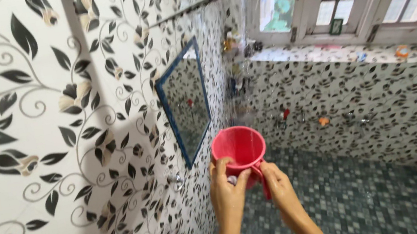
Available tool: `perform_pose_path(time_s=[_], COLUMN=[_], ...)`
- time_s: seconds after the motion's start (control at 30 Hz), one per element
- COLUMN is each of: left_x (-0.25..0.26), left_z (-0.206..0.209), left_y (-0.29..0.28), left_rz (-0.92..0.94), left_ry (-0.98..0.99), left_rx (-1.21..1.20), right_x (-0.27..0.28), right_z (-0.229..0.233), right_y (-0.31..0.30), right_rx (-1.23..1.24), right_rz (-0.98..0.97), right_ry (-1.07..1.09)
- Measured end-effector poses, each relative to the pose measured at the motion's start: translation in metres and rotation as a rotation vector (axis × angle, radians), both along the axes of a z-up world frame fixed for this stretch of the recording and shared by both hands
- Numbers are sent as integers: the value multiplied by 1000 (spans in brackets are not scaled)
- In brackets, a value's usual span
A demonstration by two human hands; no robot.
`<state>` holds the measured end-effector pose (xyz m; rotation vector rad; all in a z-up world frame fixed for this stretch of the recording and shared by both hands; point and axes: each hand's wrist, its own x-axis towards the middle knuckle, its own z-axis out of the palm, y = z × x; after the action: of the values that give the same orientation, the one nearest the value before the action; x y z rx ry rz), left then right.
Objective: The person wipes the tiled wall with a pink cloth, pours water from a red mug onto the wall and fixtures, and moves various buckets and a stool around the bathroom.
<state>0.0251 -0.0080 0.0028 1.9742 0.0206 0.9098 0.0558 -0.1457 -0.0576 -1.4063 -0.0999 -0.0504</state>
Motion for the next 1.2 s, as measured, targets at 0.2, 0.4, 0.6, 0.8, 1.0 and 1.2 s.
perform_pose_path(time_s=[0.2,0.4,0.6,0.8,1.0,1.2], left_x=[7,17,19,27,38,37], left_z=[36,100,138,147,150,160], left_y=[7,14,16,15,14,6], left_rz=[-2,28,-108,-91,-88,-120], left_ry=[165,40,70,79,119,124], left_rx=[-218,-70,-68,-61,-34,19], right_x=[54,88,133,173,189,187], right_z=[134,355,410,401,404,400], right_y=[-68,-67,-31,-42,-47,-52], right_rx=[-556,120,141,348,231,205], right_rz=[-8,311,380,497,462,493], right_ry=[-140,-33,-53,-85,-84,-117])
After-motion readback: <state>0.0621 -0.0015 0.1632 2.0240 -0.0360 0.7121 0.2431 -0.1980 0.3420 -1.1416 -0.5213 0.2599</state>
